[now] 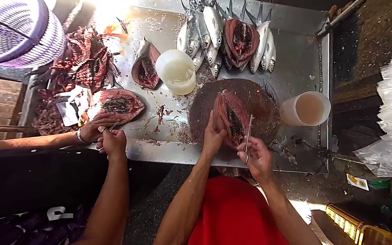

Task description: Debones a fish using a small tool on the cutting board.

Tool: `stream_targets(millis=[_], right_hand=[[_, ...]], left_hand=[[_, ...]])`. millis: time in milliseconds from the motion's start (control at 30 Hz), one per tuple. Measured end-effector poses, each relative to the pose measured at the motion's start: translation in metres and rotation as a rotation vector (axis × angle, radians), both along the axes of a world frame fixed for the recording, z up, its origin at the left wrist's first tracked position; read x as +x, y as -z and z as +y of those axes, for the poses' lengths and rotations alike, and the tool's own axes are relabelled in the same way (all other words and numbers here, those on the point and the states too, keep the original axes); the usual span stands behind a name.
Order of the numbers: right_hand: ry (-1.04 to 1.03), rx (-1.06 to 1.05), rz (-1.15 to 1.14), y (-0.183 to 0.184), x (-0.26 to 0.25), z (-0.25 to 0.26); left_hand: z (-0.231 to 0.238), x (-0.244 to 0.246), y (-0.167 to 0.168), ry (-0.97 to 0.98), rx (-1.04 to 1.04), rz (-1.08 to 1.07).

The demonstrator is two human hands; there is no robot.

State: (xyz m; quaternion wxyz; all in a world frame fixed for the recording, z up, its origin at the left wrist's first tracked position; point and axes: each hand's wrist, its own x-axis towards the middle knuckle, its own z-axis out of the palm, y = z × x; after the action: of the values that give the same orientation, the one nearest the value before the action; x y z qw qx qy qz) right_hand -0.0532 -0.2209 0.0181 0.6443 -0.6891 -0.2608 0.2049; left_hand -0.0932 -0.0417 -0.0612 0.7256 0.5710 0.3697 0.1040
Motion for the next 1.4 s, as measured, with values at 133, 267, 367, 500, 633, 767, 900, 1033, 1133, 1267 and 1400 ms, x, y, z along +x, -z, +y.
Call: stream_targets(millis=[133,267,367,500,633,767,900,1033,1133,1267,1400], right_hand=[[-0.013,-0.181,0.129,0.027,0.001,-0.007],[-0.239,-0.292,0.304,0.027,0.002,0.003],[-0.223,-0.274,0.399,0.027,0.01,0.018],[-0.182,-0.009,0.498,0.017,0.021,0.023],[-0.138,0.188,0.502,-0.008,0.021,0.023],[-0.163,-0.074,0.623,0.011,0.021,0.029],[-0.161,-0.104,0.563,0.026,0.024,0.037],[-0.099,0.255,0.435,-0.006,0.026,0.018],[0.03,-0.092,0.004,0.001,0.026,-0.011],[0.157,-0.52,0.242,0.045,0.015,-0.042],[-0.109,-0.494,0.243,0.034,-0.007,-0.047]], left_hand=[[0.003,0.001,-0.001,-0.003,0.022,0.01],[0.005,0.004,-0.008,0.113,0.215,0.075],[0.003,0.004,-0.01,0.179,0.278,0.079],[0.005,0.002,-0.004,0.194,0.288,0.107],[0.006,-0.001,0.001,0.158,0.264,0.123],[0.005,0.0,-0.002,0.162,0.259,0.096],[0.007,0.0,-0.002,0.159,0.208,0.088],[0.007,-0.001,0.006,-0.032,-0.169,-0.055],[0.003,-0.005,0.005,-0.105,-0.347,-0.082],[0.0,-0.004,-0.001,-0.122,-0.364,-0.106],[-0.003,0.0,-0.007,-0.155,-0.368,-0.102]])
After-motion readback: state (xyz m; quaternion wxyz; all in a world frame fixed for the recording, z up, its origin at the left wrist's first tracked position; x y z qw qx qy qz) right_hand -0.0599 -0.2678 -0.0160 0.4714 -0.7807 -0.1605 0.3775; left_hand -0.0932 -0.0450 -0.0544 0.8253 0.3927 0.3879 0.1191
